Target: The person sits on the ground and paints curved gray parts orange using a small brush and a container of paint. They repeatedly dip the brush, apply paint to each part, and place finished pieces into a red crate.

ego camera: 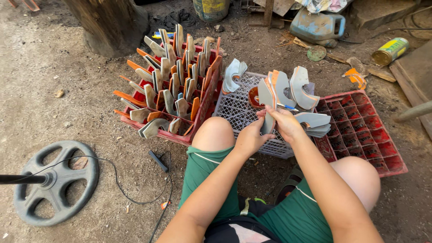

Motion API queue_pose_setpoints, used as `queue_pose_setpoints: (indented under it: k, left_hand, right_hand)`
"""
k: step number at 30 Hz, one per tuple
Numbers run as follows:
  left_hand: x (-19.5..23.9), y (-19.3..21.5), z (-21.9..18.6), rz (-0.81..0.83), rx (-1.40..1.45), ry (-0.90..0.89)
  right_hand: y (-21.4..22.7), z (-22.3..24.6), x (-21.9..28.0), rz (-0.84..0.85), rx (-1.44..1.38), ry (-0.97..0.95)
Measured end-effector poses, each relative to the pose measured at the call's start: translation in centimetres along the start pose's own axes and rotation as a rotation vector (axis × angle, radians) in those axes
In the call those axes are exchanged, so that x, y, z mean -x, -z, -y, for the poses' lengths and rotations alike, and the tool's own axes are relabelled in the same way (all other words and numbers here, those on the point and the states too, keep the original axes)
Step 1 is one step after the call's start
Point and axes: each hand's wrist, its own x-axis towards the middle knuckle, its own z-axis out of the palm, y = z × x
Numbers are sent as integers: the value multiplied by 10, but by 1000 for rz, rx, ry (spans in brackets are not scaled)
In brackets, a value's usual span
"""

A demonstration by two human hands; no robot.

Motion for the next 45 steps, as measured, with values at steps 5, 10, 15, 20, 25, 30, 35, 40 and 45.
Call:
queue_pose_setpoints:
  k: [5,10,15,20,25,30,35,40,45]
  left_hand:
    - [0,38,-3,-104,32,-30]
    - [-6,72,-13,-324,105,-90]
    - [-32,85,-17,-664,302,-149]
    - [-84,79,13,-531,854,-217]
    - [-109,60,73,-399,1005,187]
    - [-125,33,112,-418,925,213]
    - [-141,29,109,-177,869,575]
    - [-143,30,107,-271,716,462]
    - [-146,28,112,-582,303,311]
  right_hand:
    - [-29,5,-1,-8,-143,160]
    - [-71,12,10,-99,-149,418]
    - [-75,0,15,-152,226,729]
    - [-68,-75,-21,-422,784,204]
    - [-41,-127,-54,-336,697,49]
    - [-45,-121,-60,-200,141,348]
    - [-66,-83,-47,-115,4,434]
    - [-69,-67,-51,-177,-120,227]
    - [-58,-90,-79,-274,419,59]
